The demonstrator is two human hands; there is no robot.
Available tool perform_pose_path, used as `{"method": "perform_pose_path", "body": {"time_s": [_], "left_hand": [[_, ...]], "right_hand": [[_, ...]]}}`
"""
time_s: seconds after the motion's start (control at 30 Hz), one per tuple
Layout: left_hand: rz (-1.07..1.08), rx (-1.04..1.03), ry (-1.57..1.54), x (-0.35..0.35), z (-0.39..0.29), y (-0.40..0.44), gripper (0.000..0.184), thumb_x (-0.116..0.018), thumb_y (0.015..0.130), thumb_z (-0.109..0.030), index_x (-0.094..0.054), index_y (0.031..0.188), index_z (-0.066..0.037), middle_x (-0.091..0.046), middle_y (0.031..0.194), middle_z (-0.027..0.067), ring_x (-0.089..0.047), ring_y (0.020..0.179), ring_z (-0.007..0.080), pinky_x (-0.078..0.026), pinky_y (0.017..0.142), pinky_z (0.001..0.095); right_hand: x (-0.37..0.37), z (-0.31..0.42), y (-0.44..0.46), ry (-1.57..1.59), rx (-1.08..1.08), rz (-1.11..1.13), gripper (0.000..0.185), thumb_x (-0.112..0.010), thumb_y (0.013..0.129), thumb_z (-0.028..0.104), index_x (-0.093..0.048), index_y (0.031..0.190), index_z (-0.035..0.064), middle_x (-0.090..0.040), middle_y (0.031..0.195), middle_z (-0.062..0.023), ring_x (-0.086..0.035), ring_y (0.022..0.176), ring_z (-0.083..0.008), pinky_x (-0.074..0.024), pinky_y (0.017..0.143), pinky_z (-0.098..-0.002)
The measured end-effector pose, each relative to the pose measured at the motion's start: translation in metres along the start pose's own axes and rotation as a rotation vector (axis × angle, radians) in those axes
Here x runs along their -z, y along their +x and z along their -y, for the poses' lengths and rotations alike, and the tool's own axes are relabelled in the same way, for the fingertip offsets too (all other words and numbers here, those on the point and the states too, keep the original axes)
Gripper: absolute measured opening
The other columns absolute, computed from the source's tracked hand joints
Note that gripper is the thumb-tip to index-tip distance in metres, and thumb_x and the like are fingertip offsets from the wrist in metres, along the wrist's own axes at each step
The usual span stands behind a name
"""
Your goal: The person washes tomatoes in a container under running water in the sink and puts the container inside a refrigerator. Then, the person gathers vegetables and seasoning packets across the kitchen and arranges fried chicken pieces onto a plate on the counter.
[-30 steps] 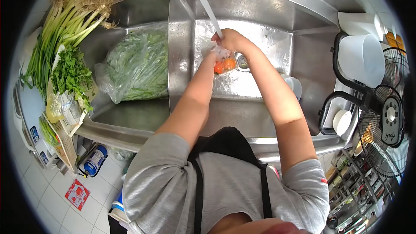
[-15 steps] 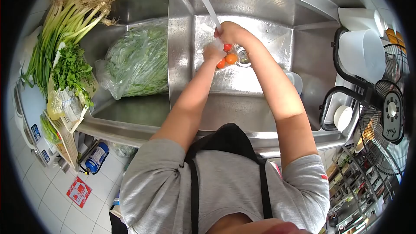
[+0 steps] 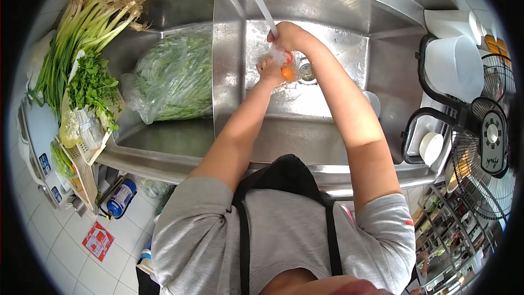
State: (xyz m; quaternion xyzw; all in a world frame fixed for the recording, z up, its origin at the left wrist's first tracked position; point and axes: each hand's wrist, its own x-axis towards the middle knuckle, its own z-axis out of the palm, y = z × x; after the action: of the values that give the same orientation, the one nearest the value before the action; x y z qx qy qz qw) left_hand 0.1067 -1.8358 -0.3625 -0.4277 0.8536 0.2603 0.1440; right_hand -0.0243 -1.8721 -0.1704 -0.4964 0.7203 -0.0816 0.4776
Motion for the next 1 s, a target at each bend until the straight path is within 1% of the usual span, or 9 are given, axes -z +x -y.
{"method": "perform_pose_path", "body": {"time_s": [0.27, 0.33, 0.43, 0.47, 0.5, 0.57, 0.6, 0.83, 1.0], "left_hand": [[-0.065, 0.133, -0.143, -0.008, -0.019, 0.037, 0.062, -0.053, 0.072, -0.048, -0.045, 0.12, -0.01, -0.047, 0.12, 0.0135, -0.037, 0.116, 0.0272, -0.015, 0.098, 0.0438], [-0.415, 0.038, -0.122, -0.039, -0.011, 0.048, 0.054, -0.053, 0.075, -0.042, -0.046, 0.116, -0.008, -0.052, 0.112, 0.0114, -0.048, 0.105, 0.025, -0.031, 0.087, 0.0448], [0.038, -0.115, -0.784, 0.057, -0.021, 0.017, 0.05, -0.053, 0.076, -0.039, -0.046, 0.114, -0.007, -0.053, 0.106, 0.0114, -0.054, 0.095, 0.0263, -0.042, 0.077, 0.0428], [0.116, 0.097, -1.261, 0.052, -0.019, 0.015, 0.043, -0.055, 0.077, -0.029, -0.044, 0.111, -0.007, -0.055, 0.098, 0.0107, -0.058, 0.085, 0.0279, -0.048, 0.067, 0.0384], [0.116, 0.097, -1.256, 0.055, -0.013, 0.009, 0.043, -0.055, 0.077, -0.029, -0.044, 0.111, -0.007, -0.055, 0.098, 0.0107, -0.058, 0.085, 0.0279, -0.048, 0.067, 0.0384], [0.494, -0.011, -2.072, 0.064, 0.006, -0.006, 0.042, -0.051, 0.08, -0.036, -0.046, 0.109, -0.006, -0.057, 0.098, 0.0097, -0.056, 0.088, 0.0251, -0.046, 0.078, 0.0373], [0.428, 0.085, -2.111, 0.064, 0.005, -0.007, 0.04, -0.051, 0.081, -0.036, -0.048, 0.106, -0.005, -0.058, 0.093, 0.0074, -0.055, 0.079, 0.0201, -0.046, 0.066, 0.0289], [0.605, 0.11, -2.071, 0.045, 0.028, 0.009, 0.038, -0.042, 0.085, -0.043, -0.05, 0.103, -0.01, -0.059, 0.087, 0.0054, -0.055, 0.07, 0.016, -0.04, 0.055, 0.0208], [0.442, 0.416, -1.999, 0.074, 0.006, -0.009, 0.034, -0.04, 0.086, -0.04, -0.051, 0.097, -0.01, -0.059, 0.08, 0.0058, -0.051, 0.061, 0.0135, -0.035, 0.045, 0.0184]], "right_hand": [[-0.006, 0.009, 0.002, -0.311, 0.044, -0.015, 0.037, -0.052, 0.064, -0.002, -0.063, 0.097, 0.0085, -0.062, 0.092, -0.0127, -0.059, 0.087, -0.0262, -0.0465, 0.075, -0.032], [-0.006, 0.002, 0.0, -0.124, -0.005, -0.015, 0.035, -0.054, 0.063, -0.001, -0.063, 0.096, 0.0076, -0.063, 0.087, -0.0134, -0.061, 0.08, -0.0251, -0.0479, 0.071, -0.0318], [0.001, 0.002, -0.001, -0.081, -0.017, -0.107, 0.028, -0.055, 0.065, 0.0, -0.064, 0.092, 0.0043, -0.064, 0.08, -0.0138, -0.062, 0.068, -0.0206, -0.0485, 0.063, -0.0292], [0.0, -0.002, 0.003, -0.083, 0.024, -0.13, 0.026, -0.055, 0.066, 0.003, -0.065, 0.09, 0.005, -0.064, 0.08, -0.0135, -0.062, 0.07, -0.0208, -0.0481, 0.064, -0.0294], [0.002, -0.002, 0.004, -0.079, 0.026, -0.132, 0.026, -0.055, 0.066, 0.003, -0.065, 0.09, 0.005, -0.064, 0.08, -0.0135, -0.062, 0.07, -0.0208, -0.0481, 0.064, -0.0294], [0.003, 0.001, 0.003, 0.034, 0.133, -0.178, 0.024, -0.055, 0.067, 0.004, -0.065, 0.089, 0.0055, -0.064, 0.08, -0.0129, -0.062, 0.072, -0.0205, -0.0477, 0.066, -0.0302], [0.006, 0.003, 0.002, 0.037, 0.138, -0.182, 0.024, -0.055, 0.067, 0.004, -0.065, 0.089, 0.0055, -0.064, 0.08, -0.0129, -0.062, 0.072, -0.0205, -0.0477, 0.066, -0.0302], [0.005, 0.012, 0.005, -0.125, 0.127, -0.155, 0.022, -0.054, 0.071, 0.006, -0.065, 0.088, 0.0132, -0.063, 0.088, -0.0127, -0.06, 0.083, -0.0269, -0.0466, 0.073, -0.0345], [0.001, 0.012, 0.008, -0.211, 0.17, -0.154, 0.021, -0.056, 0.069, 0.006, -0.065, 0.087, 0.0118, -0.063, 0.088, -0.0118, -0.06, 0.084, -0.0271, -0.0472, 0.073, -0.0345]]}}
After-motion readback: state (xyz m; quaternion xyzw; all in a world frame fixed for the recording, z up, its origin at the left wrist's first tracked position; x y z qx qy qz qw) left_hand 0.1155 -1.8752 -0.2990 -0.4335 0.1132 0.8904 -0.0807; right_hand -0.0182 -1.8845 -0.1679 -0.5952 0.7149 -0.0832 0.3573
